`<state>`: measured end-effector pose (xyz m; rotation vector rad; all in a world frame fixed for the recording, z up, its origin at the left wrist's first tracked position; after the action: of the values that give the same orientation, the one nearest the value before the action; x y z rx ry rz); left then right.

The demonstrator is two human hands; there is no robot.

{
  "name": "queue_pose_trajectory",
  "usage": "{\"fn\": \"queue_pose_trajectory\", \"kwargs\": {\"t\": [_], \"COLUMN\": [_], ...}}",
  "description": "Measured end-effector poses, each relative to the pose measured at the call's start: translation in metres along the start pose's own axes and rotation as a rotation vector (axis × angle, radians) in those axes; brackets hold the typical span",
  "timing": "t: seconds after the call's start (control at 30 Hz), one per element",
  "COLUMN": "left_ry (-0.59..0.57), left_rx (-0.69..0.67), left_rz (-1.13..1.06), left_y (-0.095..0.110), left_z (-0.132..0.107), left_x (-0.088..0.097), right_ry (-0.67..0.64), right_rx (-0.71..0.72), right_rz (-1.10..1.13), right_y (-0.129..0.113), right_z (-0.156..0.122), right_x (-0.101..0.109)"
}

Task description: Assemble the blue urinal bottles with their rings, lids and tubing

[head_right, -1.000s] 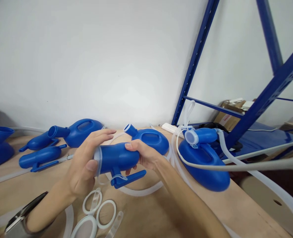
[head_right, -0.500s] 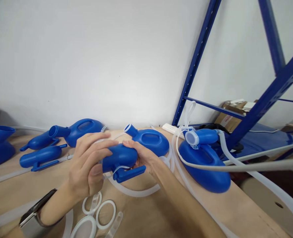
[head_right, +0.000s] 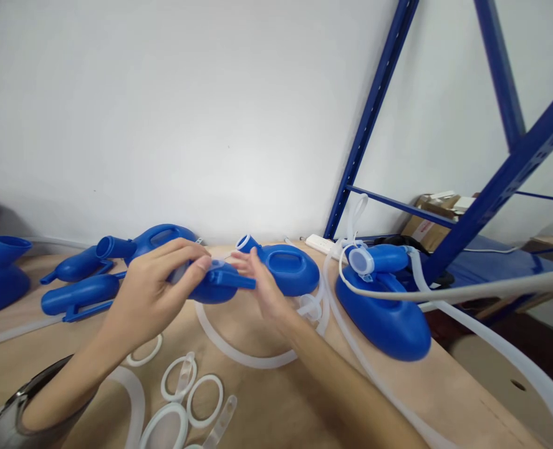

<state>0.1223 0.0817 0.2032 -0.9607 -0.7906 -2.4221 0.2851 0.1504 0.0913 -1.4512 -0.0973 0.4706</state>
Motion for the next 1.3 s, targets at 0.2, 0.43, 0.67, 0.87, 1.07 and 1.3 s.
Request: {"fn": "queue_pose_trajectory", "kwargs": {"t": [0.2, 0.43, 0.67, 0.87, 1.07, 1.3], "left_ry": [-0.012, -0.138, -0.282, -0.391, -0.299, -0.239], "left_rx": [0.200, 0.162, 0.153, 0.250, 0.268, 0.216], "left_rz": [-0.044, -0.401, -0.602, -0.473, -0.429, -0.317], "left_y": [-0.024, -0.015, -0.012, -0.018, -0.016, 0.005], "left_z": [0.002, 0.005, 0.006, 0.004, 0.001, 0.000], "left_x": [-0.007, -0.022, -0.029, -0.029, -0.025, -0.023], "right_ry": [-0.162, -0.316, -0.391, -0.298, -0.287, -0.276], "right_rx": [0.386, 0.265, 0.224, 0.188, 0.230, 0.292], "right_rz": [-0.727, -0.640, -0.384, -0.462, -0.552, -0.641], "right_y": [-0.059, -0.048, -0.054, -0.054, -0.053, -0.063], "right_z": [-0.027, -0.030, -0.035, -0.036, -0.032, -0.036], "right_x": [-0.020, -0.032, -0.032, -0.028, -0.029, -0.029]}}
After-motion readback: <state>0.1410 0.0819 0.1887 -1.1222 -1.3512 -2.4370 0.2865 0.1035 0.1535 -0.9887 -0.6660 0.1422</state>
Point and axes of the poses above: each hand's wrist, its own z-axis towards the middle knuckle, its own x-axis out of the back of the hand, y = z × x, the point moved 6 cm from there along z, towards the middle knuckle, and after that the axes turned 13 degrees about -y, right-handed, at the moved point
